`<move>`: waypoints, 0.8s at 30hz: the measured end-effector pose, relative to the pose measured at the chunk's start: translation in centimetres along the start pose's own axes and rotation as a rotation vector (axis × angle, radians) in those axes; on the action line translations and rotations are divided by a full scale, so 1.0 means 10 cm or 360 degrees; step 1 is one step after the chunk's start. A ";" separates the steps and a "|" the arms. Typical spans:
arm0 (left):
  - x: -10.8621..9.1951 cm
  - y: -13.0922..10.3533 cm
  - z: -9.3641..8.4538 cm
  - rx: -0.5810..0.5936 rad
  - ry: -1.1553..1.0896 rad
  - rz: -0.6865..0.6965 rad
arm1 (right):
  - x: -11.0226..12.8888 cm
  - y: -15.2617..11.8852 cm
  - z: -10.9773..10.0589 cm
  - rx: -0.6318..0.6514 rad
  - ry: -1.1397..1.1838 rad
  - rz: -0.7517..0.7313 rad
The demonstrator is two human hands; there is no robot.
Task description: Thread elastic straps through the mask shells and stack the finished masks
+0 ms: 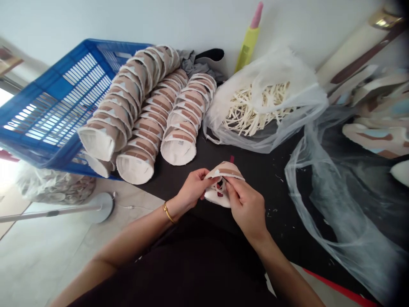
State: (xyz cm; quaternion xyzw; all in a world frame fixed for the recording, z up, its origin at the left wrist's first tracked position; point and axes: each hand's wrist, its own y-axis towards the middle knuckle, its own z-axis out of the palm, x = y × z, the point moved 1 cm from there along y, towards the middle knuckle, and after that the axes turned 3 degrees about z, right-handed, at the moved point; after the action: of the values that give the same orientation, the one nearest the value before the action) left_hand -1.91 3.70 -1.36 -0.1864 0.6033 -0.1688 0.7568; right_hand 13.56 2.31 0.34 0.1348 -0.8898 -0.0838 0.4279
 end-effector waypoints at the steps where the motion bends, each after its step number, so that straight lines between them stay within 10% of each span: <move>1: 0.00 0.00 0.00 -0.0013 0.0036 0.0029 | 0.01 0.00 0.00 0.0014 -0.0062 -0.0031; 8: -0.04 -0.04 -0.03 0.0068 0.0449 0.0210 | 0.07 0.07 -0.06 0.0497 -0.0964 -0.0046; 11: -0.07 -0.06 -0.06 -0.0018 0.0443 0.0268 | 0.06 0.03 -0.25 0.0652 -0.0814 -0.0209; 24: -0.29 -0.18 0.14 0.0273 0.0165 0.0102 | -0.19 0.10 -0.30 -0.0373 -0.0441 -0.0062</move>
State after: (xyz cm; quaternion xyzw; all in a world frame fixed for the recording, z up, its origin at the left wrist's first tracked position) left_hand -1.24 3.67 2.25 -0.0926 0.6306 -0.2050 0.7428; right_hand 16.85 3.76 1.10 0.0885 -0.9216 -0.2129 0.3124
